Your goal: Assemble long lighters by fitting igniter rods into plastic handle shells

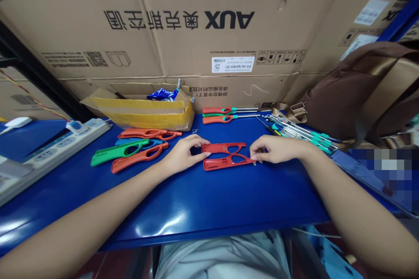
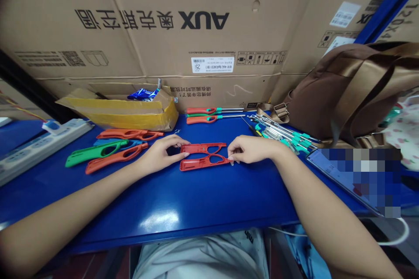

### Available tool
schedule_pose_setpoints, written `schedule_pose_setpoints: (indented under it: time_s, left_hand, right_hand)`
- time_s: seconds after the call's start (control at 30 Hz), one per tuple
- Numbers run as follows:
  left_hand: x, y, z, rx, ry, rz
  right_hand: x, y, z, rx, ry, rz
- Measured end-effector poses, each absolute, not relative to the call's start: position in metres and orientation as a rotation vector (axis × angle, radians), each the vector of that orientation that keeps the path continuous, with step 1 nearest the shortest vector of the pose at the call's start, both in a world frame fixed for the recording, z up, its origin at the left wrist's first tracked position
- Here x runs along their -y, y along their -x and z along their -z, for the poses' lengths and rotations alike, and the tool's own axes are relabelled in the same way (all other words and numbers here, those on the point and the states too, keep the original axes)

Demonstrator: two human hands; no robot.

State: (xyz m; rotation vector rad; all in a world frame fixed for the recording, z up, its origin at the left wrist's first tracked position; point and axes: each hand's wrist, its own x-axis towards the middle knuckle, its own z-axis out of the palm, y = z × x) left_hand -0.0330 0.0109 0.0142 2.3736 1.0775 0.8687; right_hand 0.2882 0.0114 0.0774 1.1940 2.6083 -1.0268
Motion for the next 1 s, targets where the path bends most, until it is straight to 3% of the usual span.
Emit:
schedule_pose_setpoints:
  time_s: [0.33, 0.57, 1.0]
  left_hand:
    - [-0.004, 0.031, -0.021, -0.972, -2.450, -0.920]
    - [0.001, 0.028, -0.023, -0.753, -2.590, -0.822]
    - [-0.001, 0.026, -0.022, -0.721, -2.642, -0.794]
  right_hand:
    - [-0.013, -0.291, -0.073, -2.720, -1.224, 0.970]
    - [-0.011, -0.272, -0.061, -3.252, -1.188, 0.577]
    - [-0.014, -0.260, -0.044, -3.284, -1.012, 0.597]
